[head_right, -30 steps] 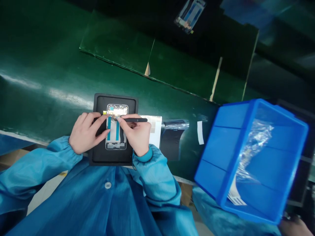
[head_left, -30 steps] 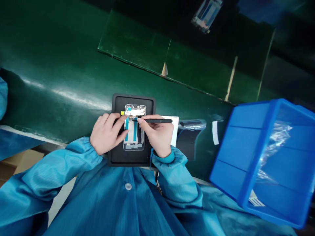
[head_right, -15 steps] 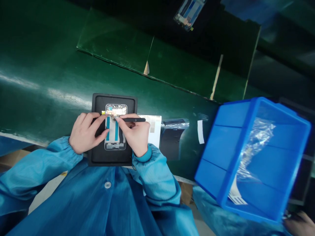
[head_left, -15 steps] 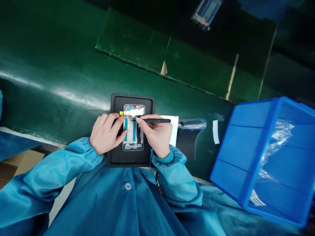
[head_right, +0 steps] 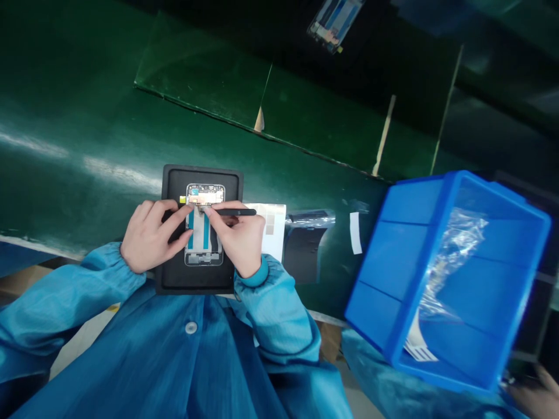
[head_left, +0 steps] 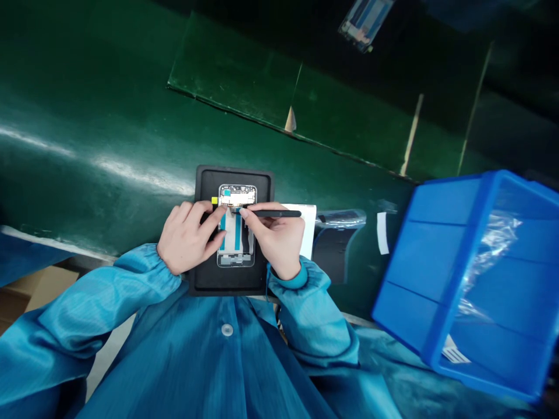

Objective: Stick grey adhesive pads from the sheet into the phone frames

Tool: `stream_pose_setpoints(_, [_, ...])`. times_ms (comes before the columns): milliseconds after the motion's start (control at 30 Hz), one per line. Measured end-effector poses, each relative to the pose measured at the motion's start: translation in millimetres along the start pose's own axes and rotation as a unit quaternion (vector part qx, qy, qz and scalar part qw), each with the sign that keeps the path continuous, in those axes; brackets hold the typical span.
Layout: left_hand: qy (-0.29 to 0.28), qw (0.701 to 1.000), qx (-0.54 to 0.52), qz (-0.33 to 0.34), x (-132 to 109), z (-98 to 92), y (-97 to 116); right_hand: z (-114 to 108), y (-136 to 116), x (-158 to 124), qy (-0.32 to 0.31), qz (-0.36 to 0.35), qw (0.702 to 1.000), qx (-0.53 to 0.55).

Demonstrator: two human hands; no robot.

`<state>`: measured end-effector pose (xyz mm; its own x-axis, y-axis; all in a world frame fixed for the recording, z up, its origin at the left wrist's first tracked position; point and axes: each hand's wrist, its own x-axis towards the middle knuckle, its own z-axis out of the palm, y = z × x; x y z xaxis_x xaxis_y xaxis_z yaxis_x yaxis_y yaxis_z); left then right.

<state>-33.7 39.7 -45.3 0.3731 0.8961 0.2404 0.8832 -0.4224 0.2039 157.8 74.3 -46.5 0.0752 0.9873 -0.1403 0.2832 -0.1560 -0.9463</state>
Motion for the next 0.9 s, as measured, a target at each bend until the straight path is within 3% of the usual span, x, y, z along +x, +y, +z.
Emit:
stream_pose_setpoints(400, [-0.059, 0.997, 0.042, 0.021, 3.6, -5.8, 0.9, 0.2, 1.1, -0.2, -0.008, 0.0, 1.0, -0.011])
stream_pose_setpoints(667, [-0.098, 0.994, 0.015, 0.04, 9.9, -7.5, 2.4, -11.2, -4.0, -12.8, 0.045, 0.007, 0.999, 0.018])
stream_pose_setpoints(900, [-0.141, 0.986, -0.009, 0.087, 9.3, -11.0, -16.1, -10.6, 5.7, -28.8, 0.052, -0.001, 0.998, 0.047])
